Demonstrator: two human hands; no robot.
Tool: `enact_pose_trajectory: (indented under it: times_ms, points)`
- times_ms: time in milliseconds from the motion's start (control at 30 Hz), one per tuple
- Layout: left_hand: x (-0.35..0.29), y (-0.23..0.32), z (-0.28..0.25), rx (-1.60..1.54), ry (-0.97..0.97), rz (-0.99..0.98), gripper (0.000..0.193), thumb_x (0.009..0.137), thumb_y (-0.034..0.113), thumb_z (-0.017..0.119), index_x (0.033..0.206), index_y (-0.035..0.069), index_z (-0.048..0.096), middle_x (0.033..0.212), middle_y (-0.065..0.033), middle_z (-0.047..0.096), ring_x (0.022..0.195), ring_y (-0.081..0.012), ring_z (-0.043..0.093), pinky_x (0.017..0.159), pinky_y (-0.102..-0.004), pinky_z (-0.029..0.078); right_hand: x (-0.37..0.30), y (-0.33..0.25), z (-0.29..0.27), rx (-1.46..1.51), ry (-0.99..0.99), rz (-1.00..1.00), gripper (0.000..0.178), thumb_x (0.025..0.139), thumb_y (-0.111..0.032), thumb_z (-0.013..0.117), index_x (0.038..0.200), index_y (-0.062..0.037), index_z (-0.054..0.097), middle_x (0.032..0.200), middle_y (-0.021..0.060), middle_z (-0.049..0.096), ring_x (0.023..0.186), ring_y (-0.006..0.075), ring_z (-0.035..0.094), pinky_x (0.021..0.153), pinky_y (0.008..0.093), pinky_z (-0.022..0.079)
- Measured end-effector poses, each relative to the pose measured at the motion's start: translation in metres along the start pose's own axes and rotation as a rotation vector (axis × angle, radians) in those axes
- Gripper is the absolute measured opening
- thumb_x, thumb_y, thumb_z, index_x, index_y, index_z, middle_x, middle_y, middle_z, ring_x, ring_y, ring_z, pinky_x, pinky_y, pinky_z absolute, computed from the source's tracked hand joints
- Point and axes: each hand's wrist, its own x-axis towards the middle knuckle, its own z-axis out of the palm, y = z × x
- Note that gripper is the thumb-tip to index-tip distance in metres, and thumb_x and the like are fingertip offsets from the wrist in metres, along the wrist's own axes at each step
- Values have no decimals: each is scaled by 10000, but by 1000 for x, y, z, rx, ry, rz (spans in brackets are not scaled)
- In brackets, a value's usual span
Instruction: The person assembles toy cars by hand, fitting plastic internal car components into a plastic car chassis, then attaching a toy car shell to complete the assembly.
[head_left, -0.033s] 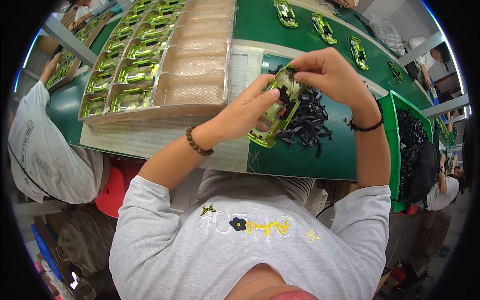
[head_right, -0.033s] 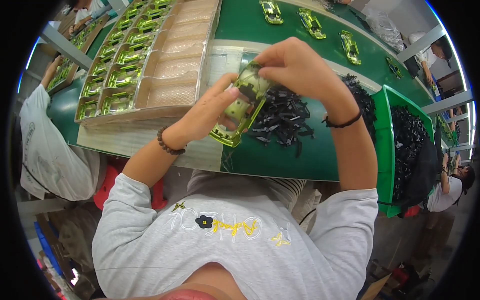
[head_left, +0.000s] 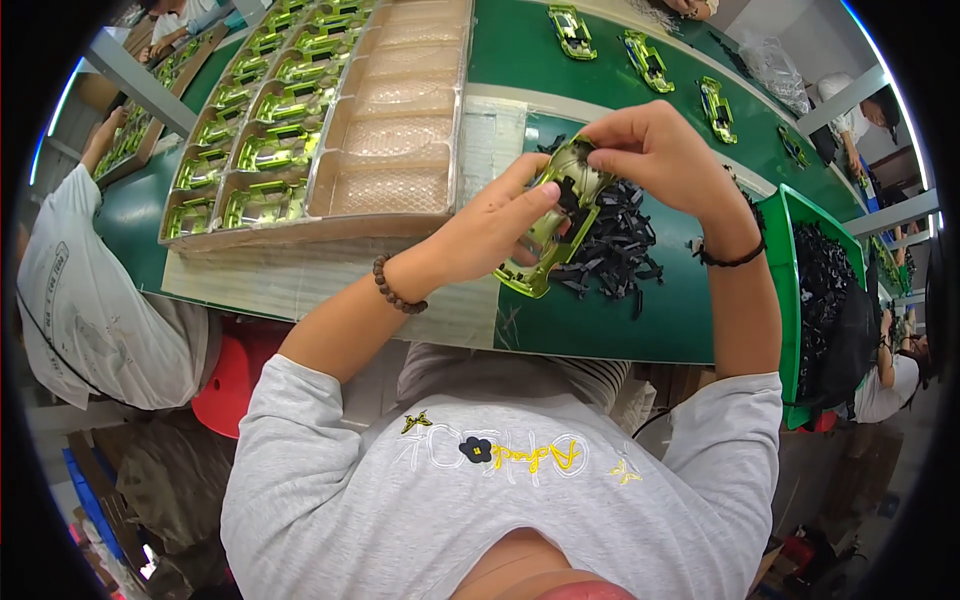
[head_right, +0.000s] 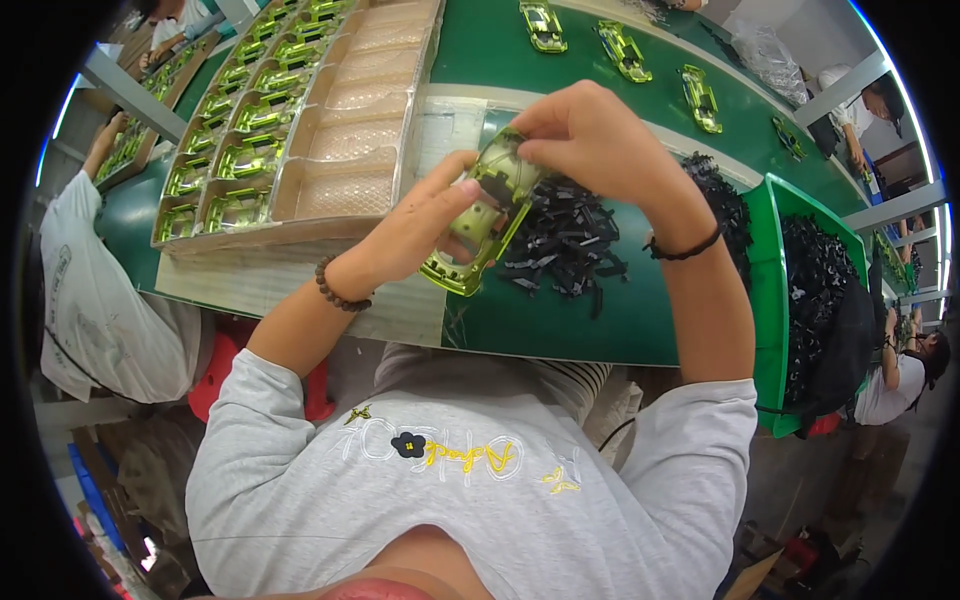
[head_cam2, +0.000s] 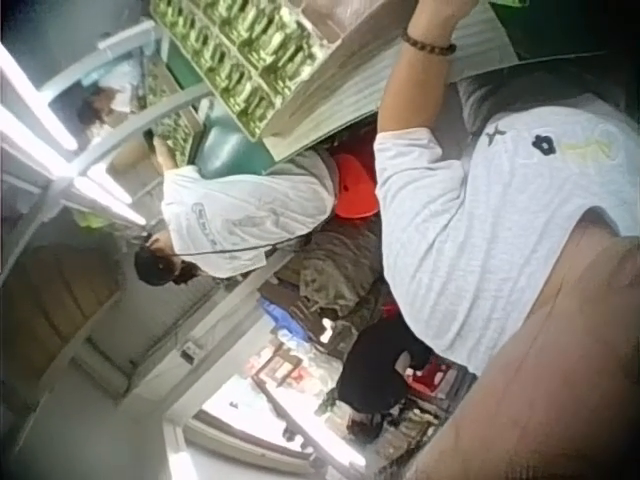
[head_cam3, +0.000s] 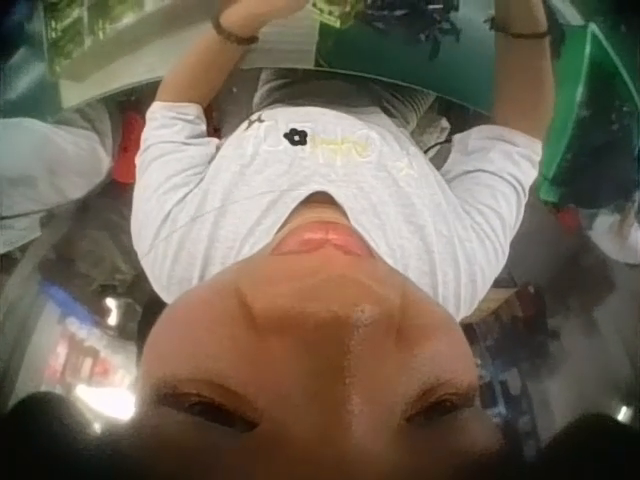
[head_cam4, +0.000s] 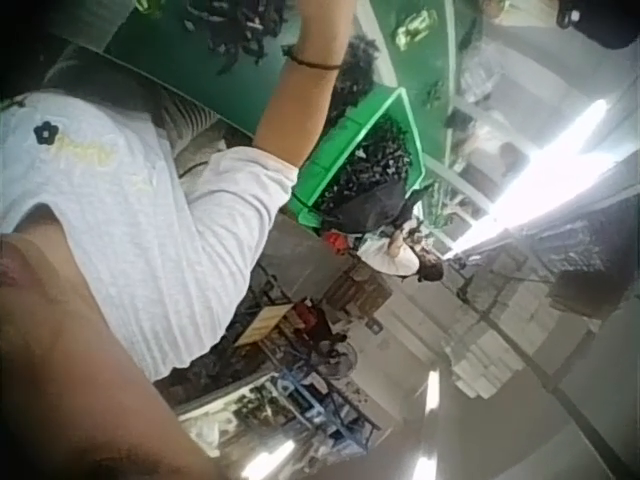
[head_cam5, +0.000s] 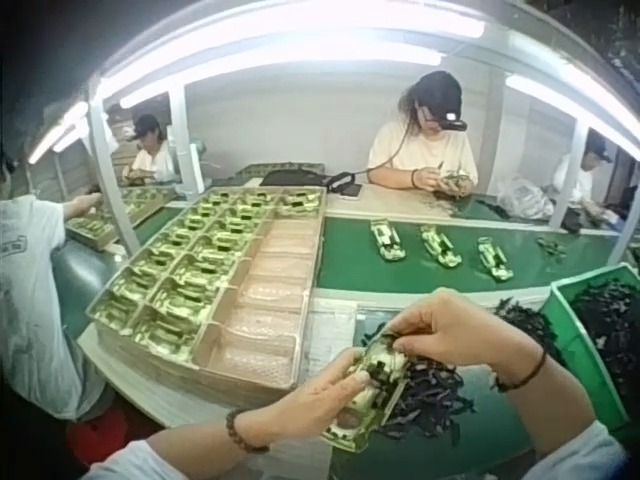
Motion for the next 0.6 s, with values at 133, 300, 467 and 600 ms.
enact_pose_trajectory:
  times_ms: [133, 300, 467, 600]
  points:
    - [6, 0, -12, 324, 152, 154, 381, 943, 321, 453, 1188, 29, 468, 887, -101, 614, 712, -184, 622, 599, -290, 499, 14, 12, -20, 239, -47, 141, 227, 779, -35, 665, 978, 69, 634, 843, 65, 663, 749, 106, 616, 673, 244, 512]
    - [4, 9, -31, 1179, 645, 676, 333, 841, 244, 582, 1074, 8, 546, 826, -149, 596, 685, -314, 605, 590, -377, 487, 78, 67, -47, 570, 255, 359, 338, 774, -36, 676, 1066, 88, 561, 970, 133, 625, 867, 198, 622, 744, 329, 543]
    - [-15, 11, -28, 1278, 549, 162, 279, 817, 276, 606, 894, 13, 552, 767, -124, 515, 615, -337, 575, 560, -414, 478, 204, 132, -13, 1316, 545, 419, 209, 800, 48, 589, 992, 90, 517, 1017, 199, 564, 921, 309, 578, 863, 448, 514]
    - [-25, 20, -36, 1199, 427, 174, 292, 827, 307, 590, 856, 19, 556, 769, -150, 543, 623, -364, 580, 569, -436, 481, 279, 156, 14, 1424, 701, 498, 216, 833, -34, 577, 987, 95, 497, 1023, 202, 550, 900, 288, 565, 790, 412, 539]
